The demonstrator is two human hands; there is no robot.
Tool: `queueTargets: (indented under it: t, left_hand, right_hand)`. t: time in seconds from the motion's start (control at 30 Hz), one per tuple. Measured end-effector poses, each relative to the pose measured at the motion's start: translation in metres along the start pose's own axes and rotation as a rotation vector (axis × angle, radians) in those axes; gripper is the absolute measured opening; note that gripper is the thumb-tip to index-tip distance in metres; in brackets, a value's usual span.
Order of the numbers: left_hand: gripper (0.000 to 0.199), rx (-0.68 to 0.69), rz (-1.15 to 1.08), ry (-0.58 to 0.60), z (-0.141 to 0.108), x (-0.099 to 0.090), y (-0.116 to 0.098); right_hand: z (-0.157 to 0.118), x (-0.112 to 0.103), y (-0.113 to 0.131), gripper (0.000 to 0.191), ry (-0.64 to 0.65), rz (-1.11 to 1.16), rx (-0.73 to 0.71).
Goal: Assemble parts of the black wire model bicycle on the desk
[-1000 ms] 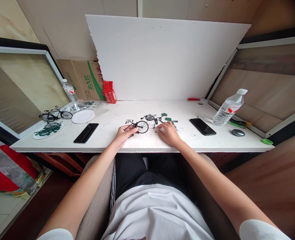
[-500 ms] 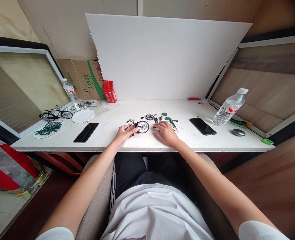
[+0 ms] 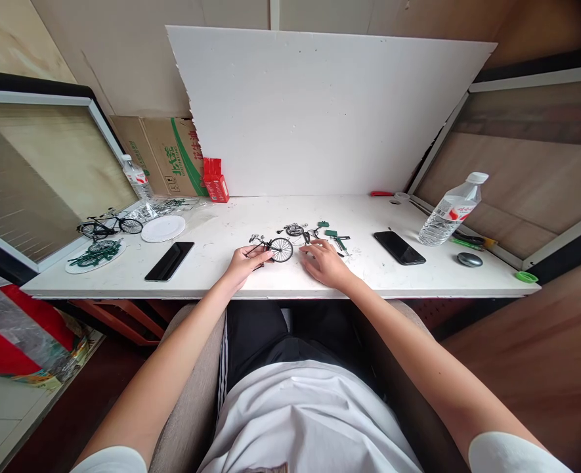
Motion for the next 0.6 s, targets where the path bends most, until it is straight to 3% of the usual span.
queueTargets:
  t: [0.2,0.33,0.6]
  left_hand:
    - [0.047,-0.005,-0.006,-0.017,0.001,-0.002,0.002]
    - [0.045,0.0,0.01,-0.005,0.001,0.0,0.001]
    - [0.043,0.009,-0.008,0.026,-0.001,0.003,-0.001]
  right_hand:
    - [-0.001,0.009,0.013,0.054,0.107,0.0,-0.109]
    - [-0.003,0.013,0.022,0.053,0.169,0.022,-0.167]
    - [-0.007,0.006,0.061,0.051,0.102,0.046,-0.276]
Point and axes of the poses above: each hand's wrist, its own z-axis towards the middle knuckle, its own x-axis out of the palm, y = z × x, the point moved 9 cm from there along z, towards the middle knuckle
